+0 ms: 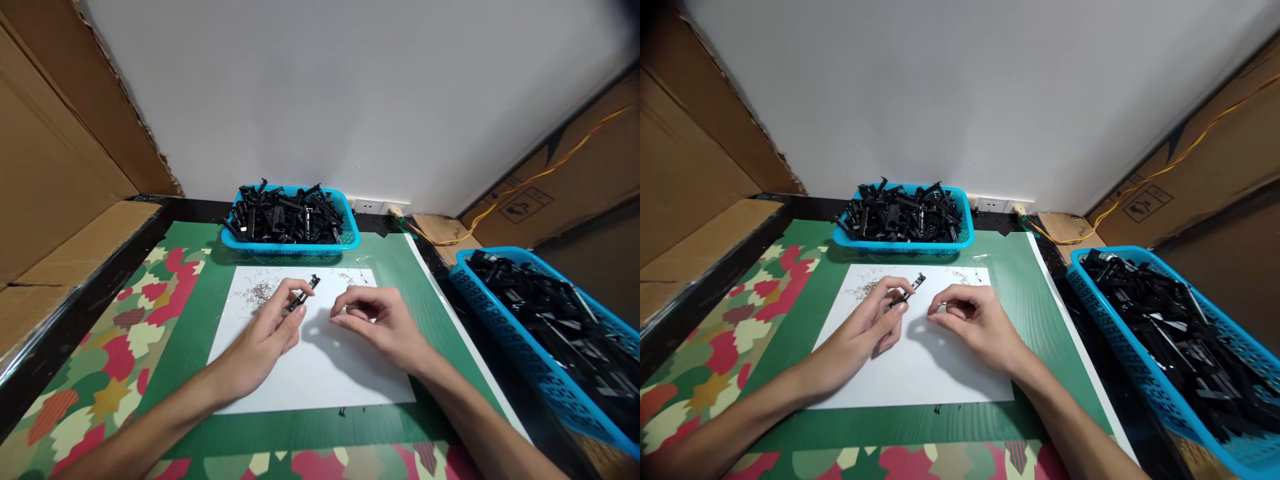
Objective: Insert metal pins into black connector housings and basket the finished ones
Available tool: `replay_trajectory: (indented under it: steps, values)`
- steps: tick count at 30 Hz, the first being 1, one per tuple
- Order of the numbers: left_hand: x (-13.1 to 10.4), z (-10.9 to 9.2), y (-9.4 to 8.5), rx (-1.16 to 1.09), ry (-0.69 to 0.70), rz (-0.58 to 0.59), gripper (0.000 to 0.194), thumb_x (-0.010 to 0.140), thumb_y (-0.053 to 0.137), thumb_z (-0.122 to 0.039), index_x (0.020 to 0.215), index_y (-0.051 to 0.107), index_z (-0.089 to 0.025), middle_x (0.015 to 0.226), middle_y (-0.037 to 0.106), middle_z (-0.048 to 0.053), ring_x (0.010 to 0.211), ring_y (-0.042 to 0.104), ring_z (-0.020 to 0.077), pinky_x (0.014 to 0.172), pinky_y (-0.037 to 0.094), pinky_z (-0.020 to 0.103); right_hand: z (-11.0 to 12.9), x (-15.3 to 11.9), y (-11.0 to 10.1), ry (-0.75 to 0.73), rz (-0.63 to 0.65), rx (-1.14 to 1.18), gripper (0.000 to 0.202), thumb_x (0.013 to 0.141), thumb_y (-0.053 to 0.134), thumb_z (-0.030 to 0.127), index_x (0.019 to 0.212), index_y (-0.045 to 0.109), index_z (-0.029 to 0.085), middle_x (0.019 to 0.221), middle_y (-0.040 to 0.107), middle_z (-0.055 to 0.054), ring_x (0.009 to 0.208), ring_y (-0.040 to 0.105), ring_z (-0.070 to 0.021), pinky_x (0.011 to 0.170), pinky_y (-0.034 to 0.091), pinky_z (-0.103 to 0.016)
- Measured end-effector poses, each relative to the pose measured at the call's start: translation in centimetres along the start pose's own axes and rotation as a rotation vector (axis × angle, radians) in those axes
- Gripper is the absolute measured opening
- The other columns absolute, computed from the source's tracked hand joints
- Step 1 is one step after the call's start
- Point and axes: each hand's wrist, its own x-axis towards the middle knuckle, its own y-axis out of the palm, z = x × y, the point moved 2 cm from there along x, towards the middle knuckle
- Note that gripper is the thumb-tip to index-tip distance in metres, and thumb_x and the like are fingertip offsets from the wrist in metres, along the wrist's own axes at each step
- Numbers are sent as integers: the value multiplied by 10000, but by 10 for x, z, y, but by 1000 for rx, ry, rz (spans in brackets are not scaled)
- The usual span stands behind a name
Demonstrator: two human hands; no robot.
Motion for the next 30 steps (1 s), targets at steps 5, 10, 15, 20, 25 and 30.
replay_trajectory:
  steps: [5, 10, 15, 20, 25, 30]
  values:
    - [-2, -4, 5, -52, -54, 146, 310, 1094, 499, -538, 1158, 575, -244, 685, 271, -78, 611, 244, 112, 567, 213, 265, 8, -3, 10, -148, -76, 2, 52, 927, 792, 211, 889, 825, 197, 748, 682, -6, 640, 488, -114, 604, 363, -268]
    - [-2, -2, 6, -93, -48, 221, 328, 1095, 511, -521, 1053, 603, -209, 716, 305, -68, 615, 250, 100, 564, 212, 261, 9, -4, 13, -206, -27, -26, 90, 953, 770, 196, 910, 846, 221, 740, 702, -9, 645, 534, -118, 613, 390, -265]
    - [-1, -1, 6, -91, -39, 183, 319, 1080, 548, -517, 1007, 572, -208, 763, 357, -58, 628, 282, 97, 572, 232, 257, 9, -4, 13, -158, -37, -31, 96, 951, 757, 215, 1010, 833, 214, 778, 704, -16, 663, 551, -126, 605, 403, -262]
    - [-1, -6, 4, 113, 48, 67, 333, 1098, 503, -509, 1001, 615, -211, 810, 459, -34, 734, 410, 125, 678, 330, 268, 7, -5, 17, -4, -66, -55, 140, 952, 743, 310, 926, 814, 192, 731, 663, -11, 618, 484, -124, 560, 354, -262]
    - [-1, -6, 5, 332, 115, 18, 324, 1125, 435, -472, 1031, 627, -229, 931, 603, -8, 882, 546, 168, 794, 399, 301, 7, -6, 23, 56, -52, -13, 148, 951, 707, 301, 937, 805, 191, 765, 695, -24, 649, 518, -139, 592, 379, -273]
    - [-2, -4, 5, 479, 183, -14, 284, 1135, 407, -405, 1051, 621, -237, 1010, 639, 11, 952, 589, 191, 843, 416, 320, 10, -7, 28, 90, -67, -15, 142, 914, 711, 290, 867, 780, 176, 599, 485, 42, 567, 360, -111, 535, 298, -258]
